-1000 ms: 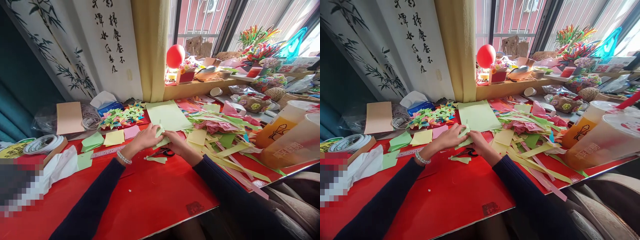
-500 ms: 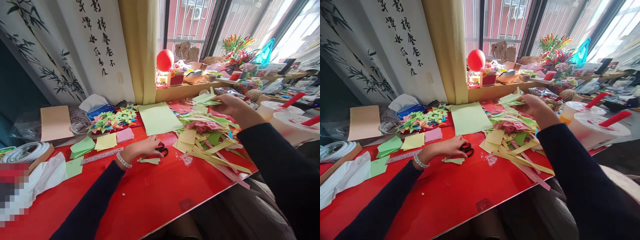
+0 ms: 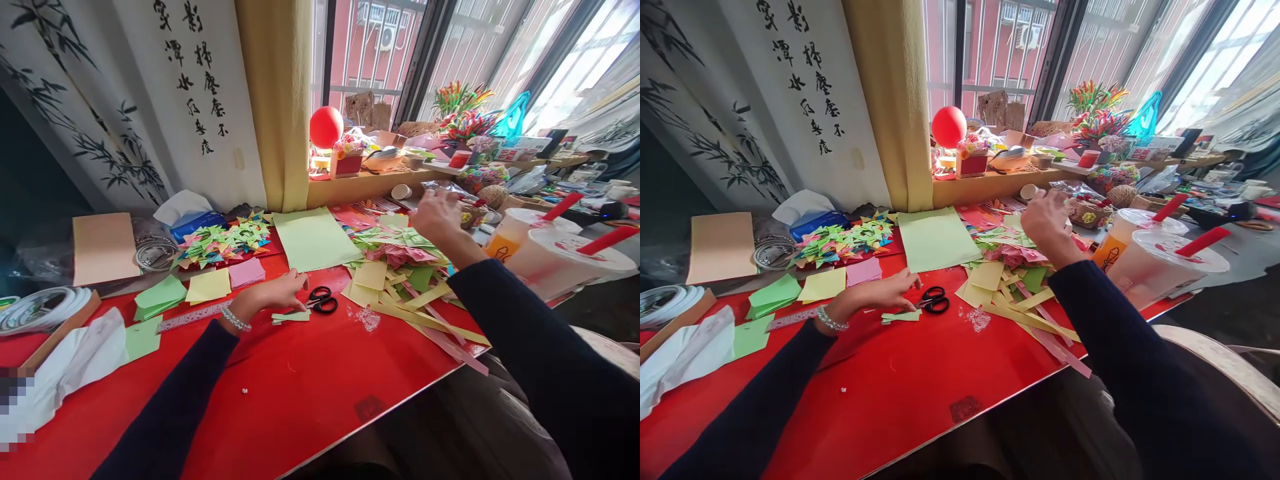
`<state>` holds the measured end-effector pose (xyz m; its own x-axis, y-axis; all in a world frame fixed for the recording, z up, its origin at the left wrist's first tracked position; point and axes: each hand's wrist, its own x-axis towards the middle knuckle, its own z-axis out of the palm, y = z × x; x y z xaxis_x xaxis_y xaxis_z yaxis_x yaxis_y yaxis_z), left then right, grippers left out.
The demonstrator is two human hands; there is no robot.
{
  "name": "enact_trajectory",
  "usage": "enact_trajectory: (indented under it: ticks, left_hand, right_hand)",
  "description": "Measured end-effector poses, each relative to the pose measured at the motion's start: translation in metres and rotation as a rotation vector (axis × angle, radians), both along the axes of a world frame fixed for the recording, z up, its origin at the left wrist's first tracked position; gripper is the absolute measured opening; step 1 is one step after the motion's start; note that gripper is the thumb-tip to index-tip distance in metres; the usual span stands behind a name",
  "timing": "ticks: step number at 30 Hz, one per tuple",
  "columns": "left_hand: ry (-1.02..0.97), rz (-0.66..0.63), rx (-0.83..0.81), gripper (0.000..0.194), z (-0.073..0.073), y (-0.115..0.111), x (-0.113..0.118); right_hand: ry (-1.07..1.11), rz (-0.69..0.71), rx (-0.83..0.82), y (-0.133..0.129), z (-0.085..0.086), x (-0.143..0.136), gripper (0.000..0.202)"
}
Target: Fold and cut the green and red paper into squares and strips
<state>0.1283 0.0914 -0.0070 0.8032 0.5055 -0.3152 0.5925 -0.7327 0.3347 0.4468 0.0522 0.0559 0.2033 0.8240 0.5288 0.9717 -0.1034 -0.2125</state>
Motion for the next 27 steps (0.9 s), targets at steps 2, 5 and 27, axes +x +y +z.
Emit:
enact_trajectory:
  ticks: [2,5,27]
  left_hand:
    - [0.064,0.017,0.044,0.040,0.003,-0.001,-0.006]
    - [0.130,0.009,0.076,0.022,-0.002,-0.001,-0.009]
    - [0.081,-0.033,0.296,0.014,0.013,-0.010,-0.019]
  right_hand:
    - [-0.051,0.022,0.003,-0.016,-0.014,-0.047,0.032]
    - [-0.210,0.576,-0.176,-0.047,-0.060,-0.124,0.023]
    - [-0.141,0.797,-0.191,-0.111,-0.132,-0.190,0.043]
